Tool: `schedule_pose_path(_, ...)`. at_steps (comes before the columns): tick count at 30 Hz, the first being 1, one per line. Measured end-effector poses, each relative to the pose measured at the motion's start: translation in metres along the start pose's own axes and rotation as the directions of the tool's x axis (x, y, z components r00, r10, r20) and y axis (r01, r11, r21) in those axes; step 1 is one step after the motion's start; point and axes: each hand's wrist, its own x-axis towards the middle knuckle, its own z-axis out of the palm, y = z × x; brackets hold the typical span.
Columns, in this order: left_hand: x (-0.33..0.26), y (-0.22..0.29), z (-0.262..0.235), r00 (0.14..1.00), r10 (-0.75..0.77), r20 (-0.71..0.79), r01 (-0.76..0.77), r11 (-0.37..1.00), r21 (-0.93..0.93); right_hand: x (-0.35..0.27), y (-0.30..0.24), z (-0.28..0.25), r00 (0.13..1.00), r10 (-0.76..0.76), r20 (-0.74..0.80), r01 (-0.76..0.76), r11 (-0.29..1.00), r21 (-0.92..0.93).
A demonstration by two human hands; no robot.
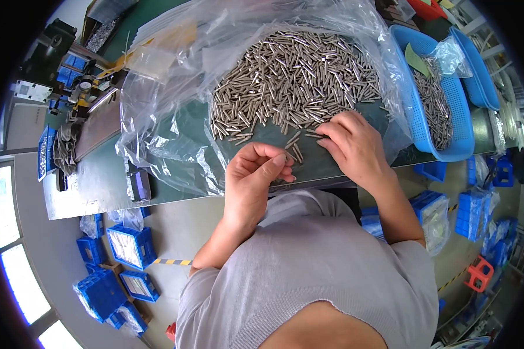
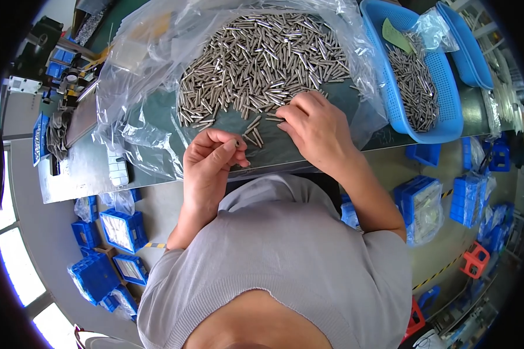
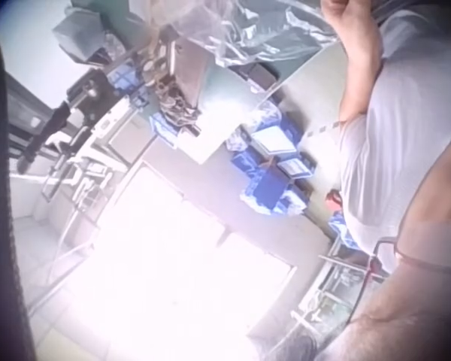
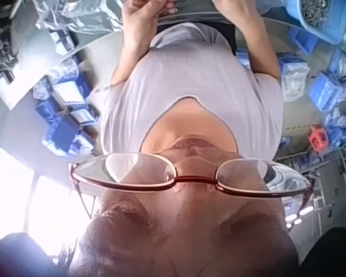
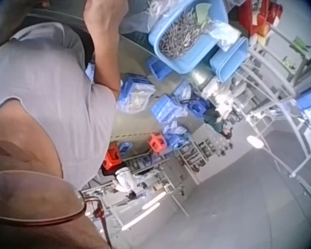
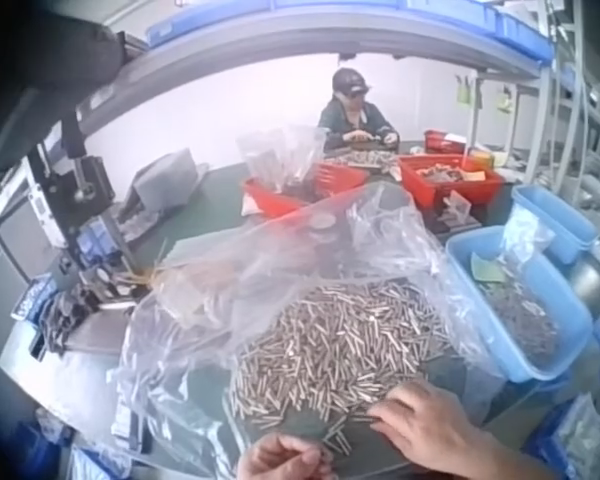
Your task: Inspecting and assembling small cylindrical metal pins into a specific orientation on a workbench.
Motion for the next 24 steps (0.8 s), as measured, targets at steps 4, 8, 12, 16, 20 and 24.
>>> schedule_pose_path(4,0.000,0.001,0.002,1.000,0.000,-0.006,0.000,1.000,0.020,0.001,0.005,0.008,0.995,-0.104,-0.001,0.104,0.993,-0.062)
schedule_pose_path(8,0.001,0.000,0.002,1.000,-0.013,0.012,0.013,1.000,0.009,0.002,0.005,0.005,0.996,-0.075,-0.048,0.074,0.997,-0.023)
schedule_pose_path(12,0.002,-0.002,0.003,0.998,-0.050,0.031,0.050,0.999,-0.001,0.001,-0.009,-0.011,0.999,0.038,0.031,-0.048,0.886,0.462)
schedule_pose_path(16,0.003,-0.003,0.004,0.996,-0.069,0.053,0.067,0.997,0.028,0.003,-0.014,-0.010,1.000,-0.005,0.020,-0.006,0.846,0.534)
schedule_pose_path(20,0.002,-0.004,0.006,0.995,-0.084,0.053,0.081,0.995,0.050,0.005,-0.016,-0.009,0.999,-0.041,-0.001,0.035,0.865,0.500)
schedule_pose_path(24,0.001,-0.002,0.007,0.994,-0.083,0.066,0.081,0.996,0.033,0.008,-0.018,-0.004,1.000,-0.017,0.023,0.000,0.800,0.601)
